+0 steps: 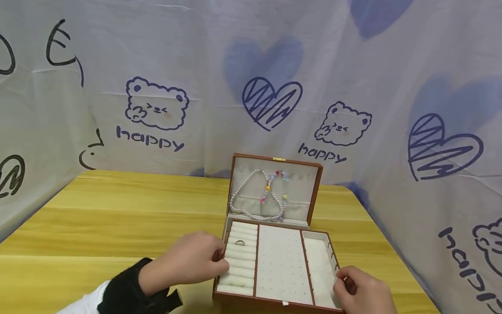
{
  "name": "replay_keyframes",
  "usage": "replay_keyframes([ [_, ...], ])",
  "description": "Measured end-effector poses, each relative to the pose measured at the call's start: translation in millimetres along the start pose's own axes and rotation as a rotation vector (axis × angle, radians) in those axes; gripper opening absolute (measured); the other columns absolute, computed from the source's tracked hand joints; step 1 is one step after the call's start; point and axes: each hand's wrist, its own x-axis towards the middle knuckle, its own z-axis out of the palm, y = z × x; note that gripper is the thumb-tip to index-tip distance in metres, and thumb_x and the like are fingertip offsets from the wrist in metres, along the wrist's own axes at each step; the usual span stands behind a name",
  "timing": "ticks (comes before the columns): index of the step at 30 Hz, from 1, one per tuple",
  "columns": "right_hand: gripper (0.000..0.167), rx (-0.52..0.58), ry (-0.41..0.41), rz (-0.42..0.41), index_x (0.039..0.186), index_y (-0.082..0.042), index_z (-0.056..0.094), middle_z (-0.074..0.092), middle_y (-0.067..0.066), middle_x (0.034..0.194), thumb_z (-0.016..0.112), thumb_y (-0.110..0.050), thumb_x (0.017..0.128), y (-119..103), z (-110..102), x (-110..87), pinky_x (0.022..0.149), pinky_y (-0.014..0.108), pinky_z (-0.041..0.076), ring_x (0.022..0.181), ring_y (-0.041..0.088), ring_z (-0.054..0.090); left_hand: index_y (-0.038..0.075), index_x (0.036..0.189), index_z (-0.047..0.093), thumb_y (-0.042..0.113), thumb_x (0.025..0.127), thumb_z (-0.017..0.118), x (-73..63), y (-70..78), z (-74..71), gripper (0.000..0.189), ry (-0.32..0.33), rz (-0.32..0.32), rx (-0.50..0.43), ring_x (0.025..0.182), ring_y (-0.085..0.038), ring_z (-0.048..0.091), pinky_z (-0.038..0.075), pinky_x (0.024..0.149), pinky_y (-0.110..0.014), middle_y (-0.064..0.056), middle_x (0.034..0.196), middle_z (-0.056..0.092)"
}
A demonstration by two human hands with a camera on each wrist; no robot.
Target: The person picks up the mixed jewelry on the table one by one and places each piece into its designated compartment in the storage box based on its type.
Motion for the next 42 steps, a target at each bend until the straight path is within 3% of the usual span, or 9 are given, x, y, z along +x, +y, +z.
replay_keyframes([
  [4, 0.007, 0.008, -0.15, 0.077, 0.081, -0.011, 0.069, 0.059, -0.006, 0.061, 0.067, -0.016, 0.076, 3, 7, 8.7, 0.05, 0.02, 0.037, 0.052, 0.002, 0.044, 0.021, 0.047, 0.025, 0.02, 0.075, 0.055, 5.3, -6.2, 10.2, 0.041, 0.015, -0.02, -0.008, 0.05, -0.008, 0.01, 0.007, 0.05, -0.024, 0.011, 0.049, 0.013],
  [8, 0.005, 0.029, -0.217, 0.099, 0.081, -0.012, 0.068, 0.059, -0.005, 0.063, 0.066, -0.015, 0.077, 4, 18, 15.5, 0.053, 0.021, 0.038, 0.055, 0.005, 0.045, 0.021, 0.047, 0.024, 0.02, 0.076, 0.055, 10.3, -14.8, 19.9, 0.042, 0.006, -0.049, -0.025, 0.051, -0.009, 0.009, 0.007, 0.05, -0.024, 0.011, 0.049, 0.011],
  [14, 0.005, 0.084, -0.207, 0.09, 0.08, -0.011, 0.068, 0.059, -0.004, 0.062, 0.064, -0.011, 0.077, 3, 32, 21.3, 0.052, 0.02, 0.038, 0.055, 0.006, 0.045, 0.02, 0.047, 0.024, 0.017, 0.075, 0.055, 17.2, -24.4, 27.3, 0.042, -0.004, -0.071, -0.053, 0.049, -0.009, 0.008, 0.008, 0.05, -0.025, 0.01, 0.048, 0.011],
  [21, 0.007, 0.095, -0.171, 0.064, 0.082, -0.009, 0.068, 0.06, -0.003, 0.062, 0.063, -0.01, 0.077, 0, 41, 28.6, 0.051, 0.02, 0.039, 0.055, 0.007, 0.047, 0.02, 0.046, 0.024, 0.017, 0.074, 0.054, 25.2, -29.4, 30.3, 0.041, 0.039, -0.083, -0.001, 0.046, -0.008, 0.011, 0.008, 0.048, -0.023, 0.011, 0.047, 0.012],
  [28, 0.007, 0.139, -0.147, 0.029, 0.082, -0.009, 0.068, 0.059, -0.002, 0.063, 0.062, -0.008, 0.078, -3, 52, 37.0, 0.051, 0.019, 0.039, 0.055, 0.006, 0.045, 0.02, 0.048, 0.023, 0.017, 0.075, 0.054, 30.8, -38.6, 33.0, 0.041, 0.036, -0.105, 0.018, 0.047, -0.008, 0.01, 0.008, 0.048, -0.023, 0.009, 0.048, 0.012],
  [37, 0.006, 0.123, -0.161, 0.056, 0.081, -0.01, 0.068, 0.059, -0.002, 0.063, 0.063, -0.011, 0.077, 1, 64, 43.1, 0.052, 0.02, 0.037, 0.058, 0.009, 0.047, 0.02, 0.047, 0.024, 0.015, 0.074, 0.054, 37.7, -42.3, 37.9, 0.041, 0.042, -0.106, 0.056, 0.044, -0.007, 0.012, 0.009, 0.045, -0.022, 0.01, 0.046, 0.013],
  [42, 0.004, 0.091, -0.15, 0.031, 0.079, -0.011, 0.066, 0.055, -0.003, 0.061, 0.063, -0.012, 0.077, 2, 67, 42.9, 0.05, 0.021, 0.034, 0.054, 0.009, 0.044, 0.02, 0.047, 0.024, 0.016, 0.074, 0.055, 39.2, -44.0, 41.3, 0.042, 0.054, -0.11, 0.094, 0.044, -0.007, 0.014, 0.009, 0.044, -0.021, 0.01, 0.047, 0.014],
])
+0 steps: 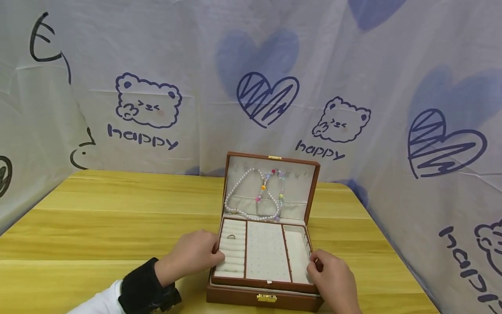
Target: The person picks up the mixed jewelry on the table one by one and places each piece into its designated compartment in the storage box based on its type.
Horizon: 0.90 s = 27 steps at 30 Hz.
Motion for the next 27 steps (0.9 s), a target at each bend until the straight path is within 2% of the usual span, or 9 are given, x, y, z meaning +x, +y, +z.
replay_keyframes([
  [8, 0.002, -0.044, -0.003, -0.003, 0.078, -0.011, 0.065, 0.051, -0.004, 0.06, 0.065, -0.013, 0.076, 2, 5, -2.4, 0.05, 0.023, 0.032, 0.055, 0.01, 0.042, 0.019, 0.049, 0.027, 0.018, 0.074, 0.057, -1.0, -1.8, 5.6, 0.039, 0.0, -0.017, 0.023, 0.044, -0.007, 0.016, 0.011, 0.044, -0.022, 0.01, 0.047, 0.016],
  [14, 0.005, -0.047, -0.031, -0.009, 0.074, -0.014, 0.061, 0.045, -0.004, 0.059, 0.064, -0.01, 0.076, 3, 6, -3.3, 0.051, 0.023, 0.03, 0.055, 0.009, 0.04, 0.018, 0.053, 0.035, 0.019, 0.073, 0.06, -1.7, -2.0, 9.5, 0.032, 0.013, -0.022, 0.027, 0.043, -0.007, 0.024, 0.016, 0.042, -0.023, 0.01, 0.047, 0.025],
  [16, 0.006, -0.03, -0.069, -0.021, 0.075, -0.016, 0.061, 0.046, -0.005, 0.059, 0.064, -0.011, 0.078, 4, 2, -2.5, 0.051, 0.022, 0.031, 0.054, 0.008, 0.04, 0.017, 0.056, 0.041, 0.02, 0.074, 0.061, -2.0, -4.1, 7.6, 0.027, 0.012, -0.008, 0.013, 0.044, -0.006, 0.029, 0.019, 0.042, -0.022, 0.01, 0.049, 0.031],
  [18, 0.004, 0.009, -0.136, -0.028, 0.083, -0.015, 0.064, 0.05, -0.005, 0.063, 0.067, -0.016, 0.08, 7, -5, -0.3, 0.052, 0.022, 0.033, 0.056, 0.007, 0.041, 0.015, 0.064, 0.05, 0.023, 0.077, 0.063, -2.0, -7.5, 0.8, 0.02, 0.013, -0.007, -0.013, 0.046, -0.006, 0.035, 0.024, 0.042, -0.022, 0.008, 0.052, 0.041],
  [20, 0.02, 0.051, -0.196, -0.034, 0.096, -0.011, 0.066, 0.057, -0.003, 0.072, 0.067, -0.026, 0.083, 11, -16, 4.4, 0.054, 0.022, 0.037, 0.06, 0.008, 0.047, 0.013, 0.078, 0.059, 0.027, 0.08, 0.065, 0.0, -12.9, -11.2, 0.015, 0.043, -0.02, -0.026, 0.052, -0.007, 0.045, 0.031, 0.044, -0.022, 0.006, 0.063, 0.055],
  [22, 0.041, 0.089, -0.24, -0.043, 0.114, -0.006, 0.061, 0.063, 0.004, 0.086, 0.065, -0.034, 0.084, 12, -29, 11.9, 0.058, 0.024, 0.043, 0.07, 0.012, 0.055, 0.011, 0.1, 0.063, 0.031, 0.083, 0.064, 5.9, -17.9, -28.3, 0.026, 0.079, -0.045, -0.041, 0.063, -0.01, 0.056, 0.041, 0.05, -0.024, 0.0, 0.084, 0.066],
  [23, 0.05, 0.096, -0.242, -0.058, 0.122, -0.003, 0.055, 0.064, 0.01, 0.095, 0.063, -0.037, 0.085, 12, -36, 17.1, 0.062, 0.027, 0.047, 0.077, 0.018, 0.059, 0.01, 0.113, 0.06, 0.031, 0.085, 0.062, 10.0, -19.6, -38.1, 0.035, 0.098, -0.051, -0.043, 0.072, -0.014, 0.061, 0.046, 0.055, -0.027, -0.004, 0.097, 0.067],
  [25, 0.06, 0.093, -0.208, -0.114, 0.133, 0.001, 0.044, 0.059, 0.021, 0.113, 0.061, -0.036, 0.088, 6, -48, 31.0, 0.069, 0.036, 0.051, 0.092, 0.03, 0.061, 0.009, 0.131, 0.049, 0.03, 0.089, 0.058, 22.8, -23.1, -56.4, 0.047, 0.144, -0.035, -0.042, 0.096, -0.021, 0.063, 0.053, 0.071, -0.034, -0.009, 0.125, 0.058],
  [27, 0.065, 0.086, -0.161, -0.182, 0.14, 0.003, 0.032, 0.048, 0.028, 0.128, 0.059, -0.028, 0.09, -4, -59, 48.9, 0.079, 0.046, 0.05, 0.107, 0.041, 0.054, 0.008, 0.141, 0.036, 0.025, 0.092, 0.054, 38.9, -24.2, -72.8, 0.055, 0.179, 0.008, -0.059, 0.12, -0.028, 0.052, 0.048, 0.092, -0.041, -0.013, 0.143, 0.041],
])
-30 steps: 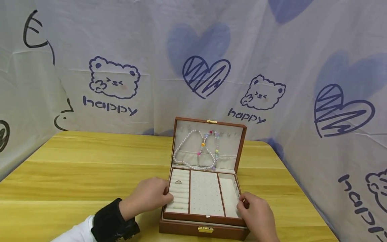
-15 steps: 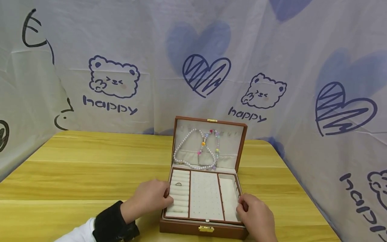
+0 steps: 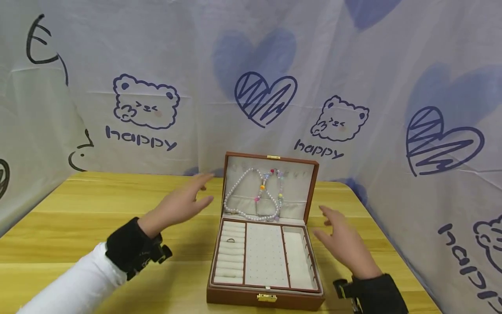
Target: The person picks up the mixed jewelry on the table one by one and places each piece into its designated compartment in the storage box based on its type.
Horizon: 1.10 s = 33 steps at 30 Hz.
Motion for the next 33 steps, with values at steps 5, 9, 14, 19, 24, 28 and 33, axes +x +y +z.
replay_keyframes([
  [5, 0.078, -0.039, 0.043, -0.051, 0.148, -0.005, 0.005, 0.011, 0.029, 0.15, 0.055, -0.016, 0.09, -18, -24, 50.5, 0.102, 0.064, 0.026, 0.134, 0.05, 0.02, 0.005, 0.146, 0.022, 0.016, 0.093, 0.051, 45.9, 2.2, -13.2, 0.062, 0.084, 0.098, 0.031, 0.141, -0.03, 0.023, 0.026, 0.113, -0.043, -0.013, 0.155, 0.015],
  [9, 0.08, -0.1, 0.016, -0.063, 0.148, -0.003, 0.001, -0.004, 0.027, 0.153, 0.053, -0.005, 0.087, -24, -28, 78.1, 0.107, 0.064, 0.015, 0.137, 0.05, 0.004, 0.005, 0.146, 0.022, 0.017, 0.093, 0.05, 67.6, 4.0, -7.0, 0.061, 0.048, 0.099, 0.075, 0.141, -0.027, 0.025, 0.026, 0.113, -0.041, -0.011, 0.155, 0.018],
  [14, 0.072, -0.179, 0.018, -0.094, 0.144, 0.007, 0.015, 0.013, 0.031, 0.149, 0.049, 0.006, 0.081, -25, -20, 88.5, 0.111, 0.058, 0.016, 0.137, 0.048, 0.014, 0.007, 0.145, 0.027, 0.012, 0.092, 0.05, 68.8, 1.9, 4.6, 0.059, -0.009, 0.06, 0.025, 0.14, -0.026, 0.028, 0.026, 0.114, -0.04, -0.01, 0.152, 0.027],
  [19, 0.076, -0.162, 0.02, -0.073, 0.145, 0.005, 0.013, 0.011, 0.029, 0.15, 0.046, 0.01, 0.077, -27, -20, 82.8, 0.11, 0.058, 0.018, 0.137, 0.047, 0.014, 0.01, 0.144, 0.031, 0.006, 0.088, 0.049, 63.3, 1.6, 6.6, 0.058, 0.052, 0.077, 0.034, 0.138, -0.025, 0.033, 0.028, 0.112, -0.045, -0.008, 0.15, 0.033],
  [24, 0.071, -0.105, 0.056, -0.068, 0.144, 0.004, 0.019, 0.017, 0.029, 0.149, 0.05, 0.001, 0.081, -31, -24, 74.4, 0.105, 0.059, 0.028, 0.134, 0.048, 0.02, 0.009, 0.137, 0.044, 0.016, 0.093, 0.053, 59.0, 6.1, 2.7, 0.045, 0.135, 0.127, 0.05, 0.128, -0.028, 0.045, 0.034, 0.108, -0.045, -0.01, 0.14, 0.047],
  [28, 0.043, -0.004, 0.27, -0.053, 0.13, 0.006, 0.047, 0.042, 0.027, 0.135, 0.048, -0.017, 0.094, -38, -26, 67.8, 0.096, 0.056, 0.038, 0.122, 0.044, 0.041, 0.005, 0.118, 0.061, 0.023, 0.093, 0.054, 55.0, 13.5, -1.0, 0.031, 0.262, 0.182, -0.009, 0.105, -0.024, 0.061, 0.049, 0.093, -0.035, -0.011, 0.117, 0.064],
  [33, 0.033, 0.057, 0.699, -0.075, 0.085, 0.006, 0.068, 0.06, 0.019, 0.09, 0.053, -0.022, 0.094, -44, -12, 58.0, 0.068, 0.038, 0.041, 0.08, 0.032, 0.054, 0.007, 0.09, 0.067, 0.019, 0.092, 0.056, 39.1, 23.9, -0.2, 0.016, 0.412, 0.232, -0.099, 0.073, -0.015, 0.057, 0.049, 0.066, -0.026, -0.005, 0.086, 0.063],
])
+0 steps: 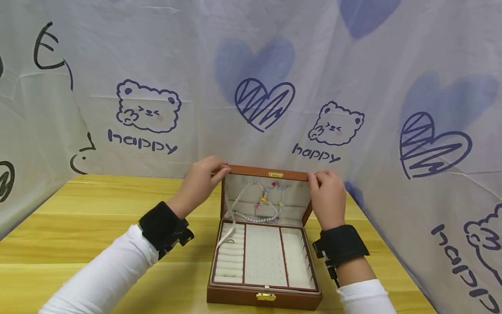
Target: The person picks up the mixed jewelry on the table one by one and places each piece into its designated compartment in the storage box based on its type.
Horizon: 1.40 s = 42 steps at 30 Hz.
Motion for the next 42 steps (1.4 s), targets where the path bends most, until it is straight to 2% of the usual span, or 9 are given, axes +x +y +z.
replay_keyframes([
  [3, 0.025, 0.05, 0.133, -0.025, 0.077, 0.007, 0.067, 0.058, 0.017, 0.082, 0.062, -0.016, 0.088, 1, 1, -15.7, 0.066, 0.021, 0.039, 0.076, 0.027, 0.053, 0.008, 0.092, 0.067, 0.018, 0.088, 0.061, -14.0, 6.9, -0.5, 0.012, 0.036, -0.077, -0.125, 0.082, -0.017, 0.062, 0.053, 0.072, -0.028, -0.006, 0.09, 0.064],
  [8, 0.027, 0.171, 0.16, 0.087, 0.094, 0.006, 0.066, 0.057, 0.018, 0.098, 0.07, -0.017, 0.081, 3, -9, -37.0, 0.068, -0.001, 0.034, 0.089, 0.025, 0.055, 0.009, 0.115, 0.059, 0.016, 0.086, 0.065, -37.2, 16.0, -2.2, 0.03, 0.02, -0.374, -0.556, 0.112, -0.022, 0.059, 0.053, 0.086, -0.028, -0.008, 0.118, 0.059],
  [12, 0.044, 0.209, 0.117, 0.255, 0.108, 0.005, 0.064, 0.056, 0.019, 0.108, 0.074, -0.025, 0.078, 3, -19, -49.1, 0.073, 0.01, 0.038, 0.098, 0.029, 0.054, 0.008, 0.13, 0.049, 0.011, 0.087, 0.063, -50.7, 19.4, -4.1, 0.046, -0.009, -0.537, -0.801, 0.127, -0.024, 0.049, 0.048, 0.095, -0.031, -0.01, 0.137, 0.048],
  [16, 0.049, 0.25, 0.079, 0.35, 0.107, 0.008, 0.065, 0.06, 0.021, 0.112, 0.075, -0.029, 0.076, 4, -26, -56.2, 0.087, 0.036, 0.044, 0.11, 0.032, 0.052, 0.006, 0.131, 0.05, 0.016, 0.087, 0.064, -58.9, 18.5, -3.9, 0.047, -0.049, -0.611, -0.811, 0.126, -0.024, 0.049, 0.046, 0.098, -0.035, -0.011, 0.136, 0.05],
  [19, 0.051, 0.279, 0.059, 0.395, 0.108, 0.008, 0.065, 0.061, 0.021, 0.117, 0.075, -0.03, 0.076, 5, -30, -60.0, 0.092, 0.044, 0.043, 0.12, 0.033, 0.05, 0.005, 0.128, 0.054, 0.022, 0.088, 0.062, -63.6, 18.4, -2.4, 0.044, -0.09, -0.634, -0.769, 0.123, -0.025, 0.052, 0.045, 0.099, -0.037, -0.012, 0.133, 0.054],
  [25, 0.048, 0.302, 0.026, 0.537, 0.114, -0.006, 0.065, 0.067, -0.008, 0.108, 0.071, -0.037, 0.078, 8, -31, -68.5, 0.077, 0.012, 0.046, 0.099, 0.002, 0.059, 0.003, 0.126, 0.055, 0.02, 0.09, 0.059, -70.5, 21.7, 0.1, 0.04, -0.113, -0.597, -0.75, 0.125, -0.026, 0.05, 0.043, 0.1, -0.039, -0.014, 0.133, 0.054],
  [29, 0.048, 0.371, 0.033, 0.554, 0.114, -0.005, 0.065, 0.058, -0.028, 0.09, 0.072, -0.036, 0.078, 12, -30, -75.6, 0.073, 0.007, 0.045, 0.087, -0.011, 0.053, 0.002, 0.128, 0.052, 0.018, 0.09, 0.059, -75.1, 24.3, -1.5, 0.042, -0.124, -0.556, -0.713, 0.128, -0.027, 0.046, 0.042, 0.101, -0.04, -0.014, 0.135, 0.051],
  [37, 0.045, 0.629, 0.074, 0.491, 0.11, -0.005, 0.066, 0.067, 0.004, 0.114, 0.08, -0.021, 0.07, 110, 13, -102.9, 0.071, 0.012, 0.051, 0.098, 0.005, 0.063, 0.0, 0.129, 0.051, 0.016, 0.087, 0.063, -95.3, 26.8, -0.1, 0.046, -0.127, -0.507, -0.681, 0.13, -0.027, 0.043, 0.038, 0.104, -0.041, -0.015, 0.136, 0.05],
  [42, 0.049, 0.576, 0.076, 0.534, 0.11, -0.008, 0.067, 0.066, -0.001, 0.116, 0.082, -0.026, 0.067, 137, 27, -124.2, 0.074, 0.013, 0.052, 0.103, 0.004, 0.063, 0.005, 0.129, 0.053, 0.018, 0.085, 0.066, -113.3, 26.7, 4.1, 0.047, -0.124, -0.539, -0.741, 0.13, -0.026, 0.044, 0.041, 0.102, -0.039, -0.01, 0.137, 0.05],
])
